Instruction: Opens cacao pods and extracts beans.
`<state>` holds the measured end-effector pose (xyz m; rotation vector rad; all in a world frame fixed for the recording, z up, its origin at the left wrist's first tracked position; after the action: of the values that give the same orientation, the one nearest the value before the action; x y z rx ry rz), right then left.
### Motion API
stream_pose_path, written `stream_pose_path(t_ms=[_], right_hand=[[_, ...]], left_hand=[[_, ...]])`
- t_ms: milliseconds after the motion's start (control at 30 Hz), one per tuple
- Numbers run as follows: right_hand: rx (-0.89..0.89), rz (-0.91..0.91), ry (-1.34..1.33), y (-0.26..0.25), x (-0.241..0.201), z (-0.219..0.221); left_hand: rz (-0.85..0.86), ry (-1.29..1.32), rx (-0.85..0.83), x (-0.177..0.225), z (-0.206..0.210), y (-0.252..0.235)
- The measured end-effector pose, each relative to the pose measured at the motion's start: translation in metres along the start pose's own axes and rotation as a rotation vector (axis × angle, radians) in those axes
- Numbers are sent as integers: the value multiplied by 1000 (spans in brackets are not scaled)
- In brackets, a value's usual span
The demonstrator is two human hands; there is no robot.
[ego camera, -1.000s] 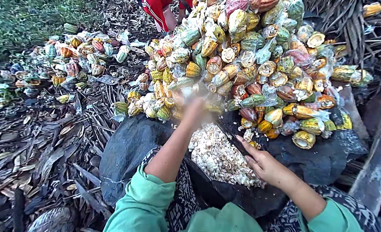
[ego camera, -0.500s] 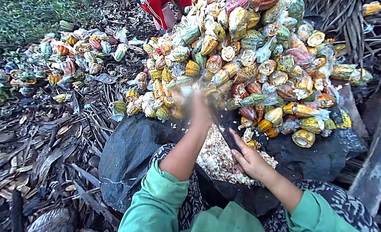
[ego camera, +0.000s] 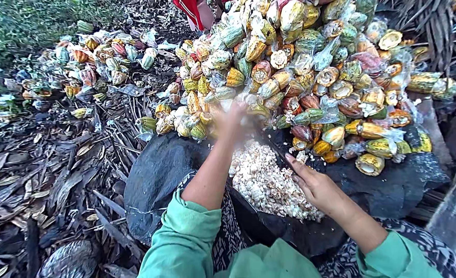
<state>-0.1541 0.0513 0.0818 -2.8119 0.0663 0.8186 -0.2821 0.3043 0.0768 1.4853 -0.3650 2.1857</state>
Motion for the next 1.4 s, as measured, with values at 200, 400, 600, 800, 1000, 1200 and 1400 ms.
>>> stream_pose_path(t_ms=[200, 400, 600, 800, 1000, 1200, 1400], right_hand=[[9, -218, 232, 12, 13, -22], [118, -166, 207, 21, 4, -17], [-369, 145, 397, 34, 7, -35], [-4, 260, 321, 75, 46, -84], [558, 361, -345, 117, 48, -128], [571, 188, -835, 116, 13, -118], [404, 106, -887, 131, -17, -120]], left_hand=[[3, 42, -120, 7, -4, 2], [-12, -90, -221, 6, 4, 14], [38, -271, -225, -12, 7, 12], [-28, -262, 151, 4, -56, -5], [-83, -200, 900, -20, -129, 8], [-399, -149, 179, -124, 176, 32], [218, -257, -1675, -130, 505, 178]])
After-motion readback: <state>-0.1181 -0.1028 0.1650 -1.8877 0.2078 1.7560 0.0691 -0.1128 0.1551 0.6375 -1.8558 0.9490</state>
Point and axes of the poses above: each hand's wrist, its own y-axis away from the middle knuckle, its own z-axis out of the palm, x = y × z, the point moved 3 cm from there along -y, towards the middle knuckle, and after that the axes turned 5 degrees about x, right-handed, at the moved point
